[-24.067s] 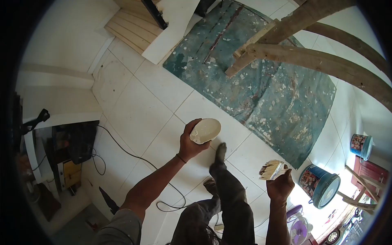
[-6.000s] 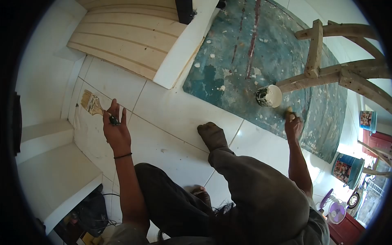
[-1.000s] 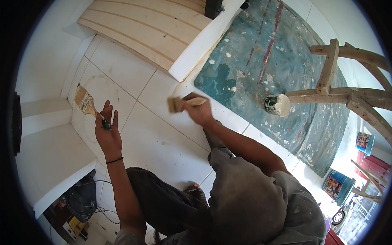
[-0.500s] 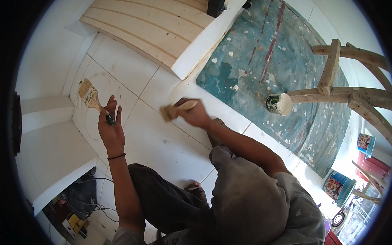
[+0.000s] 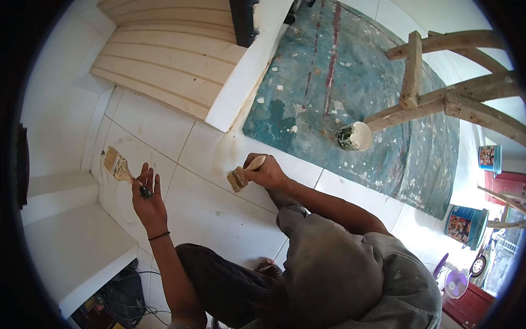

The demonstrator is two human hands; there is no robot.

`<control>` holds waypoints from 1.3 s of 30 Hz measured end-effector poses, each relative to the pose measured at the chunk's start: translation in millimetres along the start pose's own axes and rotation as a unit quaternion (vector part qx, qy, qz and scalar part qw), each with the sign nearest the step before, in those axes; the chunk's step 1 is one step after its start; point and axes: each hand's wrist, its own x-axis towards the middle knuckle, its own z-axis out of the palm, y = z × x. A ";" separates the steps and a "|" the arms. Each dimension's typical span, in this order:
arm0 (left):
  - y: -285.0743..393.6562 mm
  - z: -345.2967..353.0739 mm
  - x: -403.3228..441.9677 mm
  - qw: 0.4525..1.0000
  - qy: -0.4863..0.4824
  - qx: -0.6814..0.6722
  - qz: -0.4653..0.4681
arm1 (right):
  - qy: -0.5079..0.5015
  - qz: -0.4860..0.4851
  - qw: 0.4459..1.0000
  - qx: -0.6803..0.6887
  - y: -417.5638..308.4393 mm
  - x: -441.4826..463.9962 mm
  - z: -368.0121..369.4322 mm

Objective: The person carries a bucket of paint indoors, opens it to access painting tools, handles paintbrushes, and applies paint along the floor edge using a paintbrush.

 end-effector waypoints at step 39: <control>-169.4 196.0 -93.9 0.791 -0.462 0.396 0.067 | 0.404 -0.188 0.854 0.269 -76.2 -176.4 -198.4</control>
